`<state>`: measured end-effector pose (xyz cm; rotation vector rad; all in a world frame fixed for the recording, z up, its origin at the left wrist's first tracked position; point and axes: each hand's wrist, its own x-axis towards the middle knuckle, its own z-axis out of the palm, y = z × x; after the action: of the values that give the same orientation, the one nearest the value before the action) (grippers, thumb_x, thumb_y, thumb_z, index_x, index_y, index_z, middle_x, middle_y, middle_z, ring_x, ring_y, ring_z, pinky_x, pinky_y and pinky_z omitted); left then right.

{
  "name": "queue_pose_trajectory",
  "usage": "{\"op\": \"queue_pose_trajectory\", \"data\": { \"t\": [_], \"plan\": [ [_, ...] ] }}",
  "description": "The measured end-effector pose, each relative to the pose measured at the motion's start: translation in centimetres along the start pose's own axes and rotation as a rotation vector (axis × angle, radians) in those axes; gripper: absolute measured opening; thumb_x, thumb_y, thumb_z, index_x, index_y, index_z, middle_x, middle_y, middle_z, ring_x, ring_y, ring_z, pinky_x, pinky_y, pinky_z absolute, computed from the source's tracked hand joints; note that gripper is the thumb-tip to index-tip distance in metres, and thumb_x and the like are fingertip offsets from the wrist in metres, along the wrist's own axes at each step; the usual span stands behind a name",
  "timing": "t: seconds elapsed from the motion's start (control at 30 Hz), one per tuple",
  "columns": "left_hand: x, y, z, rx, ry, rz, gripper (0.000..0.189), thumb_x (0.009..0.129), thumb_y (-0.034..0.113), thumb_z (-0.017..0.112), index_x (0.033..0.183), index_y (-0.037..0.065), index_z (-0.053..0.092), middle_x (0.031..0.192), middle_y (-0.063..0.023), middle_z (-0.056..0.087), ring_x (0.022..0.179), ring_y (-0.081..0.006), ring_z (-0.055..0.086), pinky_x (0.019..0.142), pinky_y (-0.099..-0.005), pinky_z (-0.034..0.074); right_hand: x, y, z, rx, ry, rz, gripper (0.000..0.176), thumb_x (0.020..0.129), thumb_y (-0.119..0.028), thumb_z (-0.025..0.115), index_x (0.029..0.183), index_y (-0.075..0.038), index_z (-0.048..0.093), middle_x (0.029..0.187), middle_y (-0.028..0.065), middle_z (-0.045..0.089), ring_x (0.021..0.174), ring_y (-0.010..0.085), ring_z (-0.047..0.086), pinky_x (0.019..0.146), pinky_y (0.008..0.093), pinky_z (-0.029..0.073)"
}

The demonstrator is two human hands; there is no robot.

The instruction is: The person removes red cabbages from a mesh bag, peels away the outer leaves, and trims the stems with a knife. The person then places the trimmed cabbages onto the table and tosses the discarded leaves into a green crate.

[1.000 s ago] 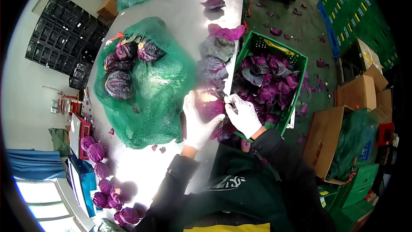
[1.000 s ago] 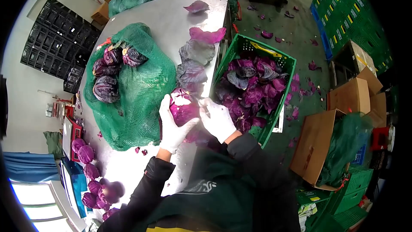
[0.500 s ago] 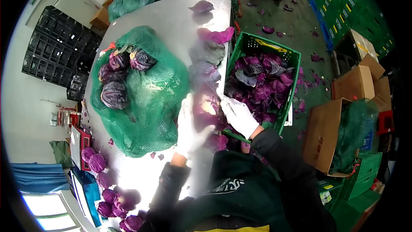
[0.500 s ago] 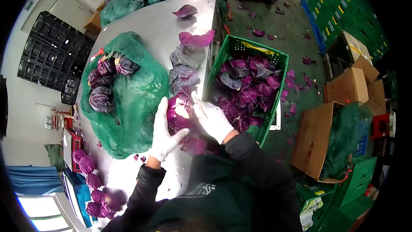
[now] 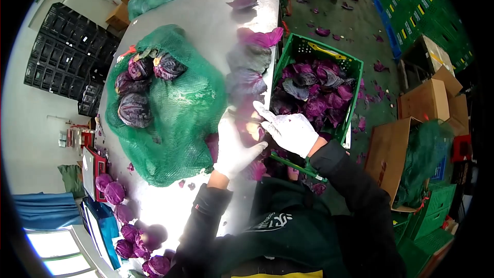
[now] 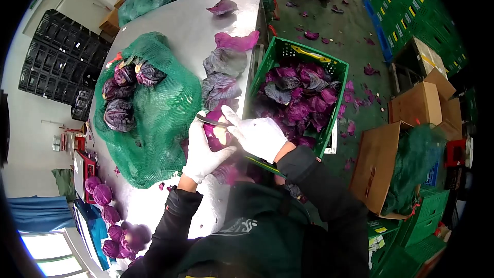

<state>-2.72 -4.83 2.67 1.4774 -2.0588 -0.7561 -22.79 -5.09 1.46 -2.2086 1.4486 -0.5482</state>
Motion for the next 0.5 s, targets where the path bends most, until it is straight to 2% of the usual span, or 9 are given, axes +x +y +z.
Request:
{"op": "queue_pose_trajectory", "data": {
  "t": [0.07, 0.1, 0.13, 0.2, 0.23, 0.33, 0.37, 0.4, 0.5],
  "plan": [
    [-0.5, -0.8, 0.5, 0.091, 0.043, 0.101, 0.115, 0.057, 0.026, 0.09, 0.145, -0.008, 0.024, 0.142, -0.0254, 0.034, 0.136, -0.0391, 0.034, 0.115, -0.0437, 0.028, 0.5, -0.1, -0.5, -0.05, 0.011, 0.041, 0.051, 0.099, -0.031, 0.046, 0.147, -0.015, 0.041, 0.081, 0.011, 0.069, 0.061, 0.0326, 0.065, 0.058, 0.0431, 0.053],
    [-0.5, -0.7, 0.5, 0.118, 0.037, 0.115, 0.116, 0.057, 0.026, 0.09, 0.146, -0.008, 0.024, 0.143, -0.0257, 0.033, 0.137, -0.0393, 0.033, 0.116, -0.0437, 0.027, 0.9, 1.4, 0.6, -0.034, 0.173, -0.055, 0.045, 0.099, -0.029, 0.045, 0.142, -0.014, 0.049, 0.088, 0.0102, 0.071, 0.064, 0.0313, 0.067, 0.06, 0.0419, 0.055],
    [-0.4, -0.6, 0.5, 0.146, 0.031, 0.13, 0.116, 0.057, 0.026, 0.09, 0.146, -0.008, 0.023, 0.144, -0.026, 0.032, 0.137, -0.0395, 0.031, 0.116, -0.0437, 0.026, 1.3, 2.0, 0.7, 0.045, 0.198, -0.056, 0.042, 0.101, -0.029, 0.043, 0.138, -0.014, 0.053, 0.098, 0.0118, 0.071, 0.069, 0.0314, 0.069, 0.063, 0.0418, 0.056],
    [-0.8, -1.1, 0.6, 0.122, 0.019, 0.154, 0.117, 0.059, 0.026, 0.089, 0.147, -0.008, 0.02, 0.146, -0.0264, 0.03, 0.139, -0.04, 0.029, 0.118, -0.0437, 0.023, 2.5, 4.4, 1.5, -0.053, 0.105, 0.075, 0.039, 0.1, -0.03, 0.044, 0.135, -0.015, 0.055, 0.107, 0.0139, 0.069, 0.075, 0.0323, 0.069, 0.068, 0.042, 0.056],
    [-1.1, -0.8, 0.5, 0.114, 0.004, 0.168, 0.117, 0.059, 0.025, 0.089, 0.147, -0.009, 0.02, 0.146, -0.0264, 0.03, 0.139, -0.04, 0.029, 0.118, -0.0436, 0.023, 3.3, 8.6, 4.2, 0.057, 0.32, -0.01, 0.038, 0.1, -0.03, 0.045, 0.133, -0.015, 0.056, 0.107, 0.0182, 0.068, 0.075, 0.0338, 0.068, 0.07, 0.0437, 0.055],
    [-1.4, -0.8, 0.0, 0.028, 0.03, 0.138, 0.115, 0.058, 0.023, 0.09, 0.147, -0.008, 0.022, 0.146, -0.0246, 0.03, 0.139, -0.0392, 0.03, 0.118, -0.043, 0.024, 2.5, 7.8, 3.2, 0.735, 0.034, 0.505, 0.042, 0.103, -0.035, 0.042, 0.139, -0.015, 0.052, 0.084, 0.0175, 0.065, 0.064, 0.0248, 0.064, 0.064, 0.0388, 0.052],
    [-1.4, -1.0, 0.1, 0.052, 0.057, 0.12, 0.117, 0.057, 0.024, 0.091, 0.146, -0.008, 0.023, 0.146, -0.0243, 0.031, 0.139, -0.0391, 0.031, 0.118, -0.0429, 0.024, 2.2, 6.8, 4.2, 0.762, 0.228, 0.386, 0.043, 0.103, -0.036, 0.044, 0.14, -0.016, 0.051, 0.077, 0.013, 0.062, 0.062, 0.0211, 0.062, 0.062, 0.0361, 0.05],
    [-1.9, -1.1, 0.2, 0.074, 0.076, 0.089, 0.118, 0.057, 0.026, 0.092, 0.146, -0.008, 0.023, 0.146, -0.0241, 0.031, 0.138, -0.039, 0.031, 0.118, -0.0427, 0.025, 1.6, 3.2, 2.0, 0.844, 0.241, 0.493, 0.043, 0.102, -0.033, 0.048, 0.142, -0.015, 0.049, 0.073, 0.0113, 0.06, 0.06, 0.0209, 0.06, 0.061, 0.0347, 0.05],
    [-1.7, -0.8, 1.0, 0.137, 0.13, 0.013, 0.12, 0.055, 0.029, 0.094, 0.146, -0.007, 0.024, 0.144, -0.0243, 0.034, 0.137, -0.039, 0.032, 0.116, -0.0442, 0.027, -0.4, 0.2, 3.8, 0.546, 0.397, 0.374, 0.059, 0.096, -0.041, 0.057, 0.146, -0.014, 0.04, 0.074, 0.0101, 0.062, 0.062, 0.0258, 0.062, 0.062, 0.0369, 0.05]
  ]
}}
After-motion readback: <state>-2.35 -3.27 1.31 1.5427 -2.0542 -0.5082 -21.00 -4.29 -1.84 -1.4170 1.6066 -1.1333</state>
